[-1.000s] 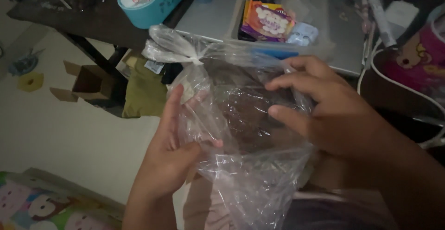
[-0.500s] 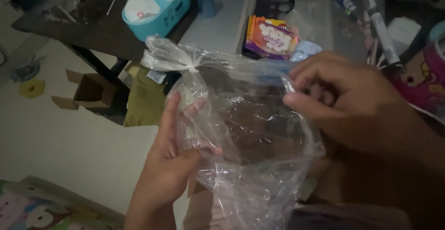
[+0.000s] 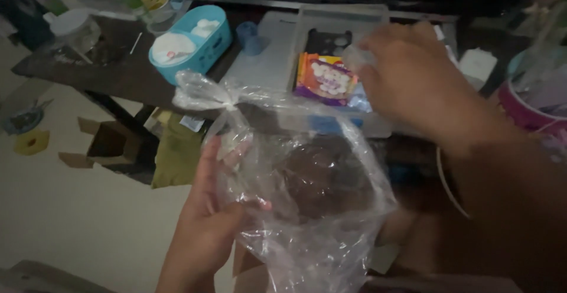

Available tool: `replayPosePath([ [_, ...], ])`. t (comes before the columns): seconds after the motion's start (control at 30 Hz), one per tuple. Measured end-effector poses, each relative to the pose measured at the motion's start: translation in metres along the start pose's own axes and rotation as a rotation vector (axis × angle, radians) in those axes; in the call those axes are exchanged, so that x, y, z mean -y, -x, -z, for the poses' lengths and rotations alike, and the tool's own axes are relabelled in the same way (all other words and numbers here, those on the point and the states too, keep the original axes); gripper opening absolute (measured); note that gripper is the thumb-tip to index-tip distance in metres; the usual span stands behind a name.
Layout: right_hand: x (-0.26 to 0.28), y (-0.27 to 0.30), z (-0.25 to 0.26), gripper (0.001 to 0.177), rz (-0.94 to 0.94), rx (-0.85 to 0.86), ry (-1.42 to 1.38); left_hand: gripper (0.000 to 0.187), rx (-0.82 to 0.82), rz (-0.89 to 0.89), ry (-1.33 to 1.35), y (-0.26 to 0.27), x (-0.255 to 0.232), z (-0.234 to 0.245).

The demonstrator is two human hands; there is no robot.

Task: Organize stationery items in a plastic drawer organizer.

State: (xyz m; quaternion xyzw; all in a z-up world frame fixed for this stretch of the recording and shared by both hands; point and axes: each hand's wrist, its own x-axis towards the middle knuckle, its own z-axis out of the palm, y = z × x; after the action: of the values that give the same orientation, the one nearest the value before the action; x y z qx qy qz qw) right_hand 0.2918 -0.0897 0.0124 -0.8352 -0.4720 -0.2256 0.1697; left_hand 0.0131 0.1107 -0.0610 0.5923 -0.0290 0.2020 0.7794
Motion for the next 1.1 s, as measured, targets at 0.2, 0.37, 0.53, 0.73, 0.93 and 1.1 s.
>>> replayPosePath([
  [0.2, 0.002, -0.042, -0.020, 0.062, -0.345, 0.328, 0.165, 0.103, 0.037, 0.014, -0.036, 0.002, 0.003, 0.007],
  [0.37, 0.013, -0.056, -0.018, 0.060, -0.410, 0.430, 0.228, 0.101, -0.041, 0.056, -0.065, 0.002, 0.005, 0.007],
  [0.53, 0.031, -0.061, -0.002, 0.071, -0.504, 0.348, -0.047, 0.112, -0.350, 0.364, -0.114, -0.008, -0.013, -0.007],
  [0.73, 0.054, -0.071, -0.017, 0.045, -0.001, -0.054, -0.275, 0.103, -0.076, 0.097, -0.042, 0.003, 0.005, 0.015],
  [0.93, 0.090, -0.097, -0.035, 0.036, 0.066, -0.096, -0.460, 0.112, -0.379, 0.397, -0.092, -0.012, -0.025, -0.008],
  [1.1, 0.099, -0.112, -0.047, 0.031, -0.093, 0.120, -0.276, 0.102, -0.029, 0.037, -0.011, 0.004, 0.001, 0.022],
])
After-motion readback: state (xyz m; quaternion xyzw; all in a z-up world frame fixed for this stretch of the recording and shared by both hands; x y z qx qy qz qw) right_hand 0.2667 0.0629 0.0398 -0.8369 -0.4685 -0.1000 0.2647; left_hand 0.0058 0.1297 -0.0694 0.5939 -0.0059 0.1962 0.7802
